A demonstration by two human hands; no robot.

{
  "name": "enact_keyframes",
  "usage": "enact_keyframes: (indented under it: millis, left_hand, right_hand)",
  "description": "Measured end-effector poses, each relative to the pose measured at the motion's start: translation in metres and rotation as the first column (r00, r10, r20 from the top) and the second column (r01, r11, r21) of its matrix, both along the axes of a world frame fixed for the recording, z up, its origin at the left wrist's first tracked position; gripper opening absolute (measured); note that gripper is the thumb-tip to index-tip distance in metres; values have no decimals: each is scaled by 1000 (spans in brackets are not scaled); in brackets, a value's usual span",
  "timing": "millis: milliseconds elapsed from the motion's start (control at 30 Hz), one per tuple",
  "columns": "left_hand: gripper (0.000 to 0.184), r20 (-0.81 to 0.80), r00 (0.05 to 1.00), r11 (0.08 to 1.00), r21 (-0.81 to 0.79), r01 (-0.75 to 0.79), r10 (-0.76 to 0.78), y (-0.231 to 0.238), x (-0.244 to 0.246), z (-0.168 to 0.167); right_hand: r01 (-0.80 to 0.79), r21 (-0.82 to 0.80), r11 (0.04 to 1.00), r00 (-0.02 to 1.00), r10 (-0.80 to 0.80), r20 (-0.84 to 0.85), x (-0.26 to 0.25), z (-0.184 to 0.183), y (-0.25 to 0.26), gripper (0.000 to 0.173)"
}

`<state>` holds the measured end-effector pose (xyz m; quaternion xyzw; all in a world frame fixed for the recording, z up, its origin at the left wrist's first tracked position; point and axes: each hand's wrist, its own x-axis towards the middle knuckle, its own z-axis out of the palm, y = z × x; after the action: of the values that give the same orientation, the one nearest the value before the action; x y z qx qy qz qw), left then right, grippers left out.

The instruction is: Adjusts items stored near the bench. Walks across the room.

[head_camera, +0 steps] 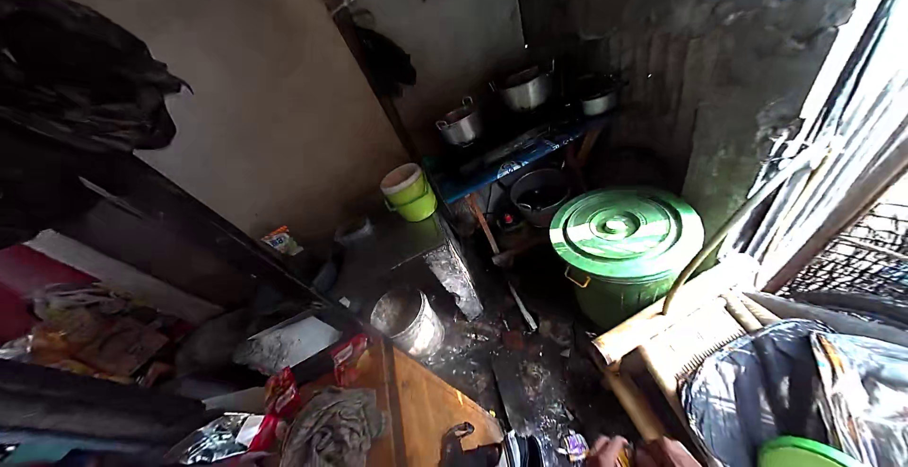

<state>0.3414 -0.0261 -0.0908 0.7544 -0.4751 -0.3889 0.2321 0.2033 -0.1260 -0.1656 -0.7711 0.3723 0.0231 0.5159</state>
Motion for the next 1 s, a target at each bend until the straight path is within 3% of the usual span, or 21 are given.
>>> enact_keyframes:
  millis: [67,167,300,400,600,733,867,1000]
  left_hand:
    - [37,-58,997,968,-244,-55,42,3,21,-47]
    - [40,-175,983,972,-213,-96,59,2,47,-72]
    - [41,-242,965,970,-190,-152,104,-2,83,-79]
    - [39,-242,961,968,-177,-178,132,0,110,-86]
    - [40,-194,949,945,-165,-282,249,-32,181,-97]
    - [41,-189,919,886,-255,-387,347,-86,244,-110]
    - [39,-213,889,860,-239,-450,406,-177,322,-109]
    - [36,-160,898,892,-136,-432,411,-279,384,-51]
  right_hand:
    - [12,-40,999,1000,-13,-13,20,-1,-8,33]
    - [9,112,994,1000,-7,-13,40,12,-15,32]
    - [-154,243,958,988,147,48,73,20,-33,33]
    - [-274,198,941,961,274,27,104,13,-41,33]
    - [-475,-41,879,880,472,-56,195,3,-78,27]
    - [-527,-23,849,845,521,-122,276,5,-142,29]
    - [-517,-117,848,856,508,-93,357,-16,-230,31]
    - [-418,-210,884,908,415,-58,412,0,-321,28]
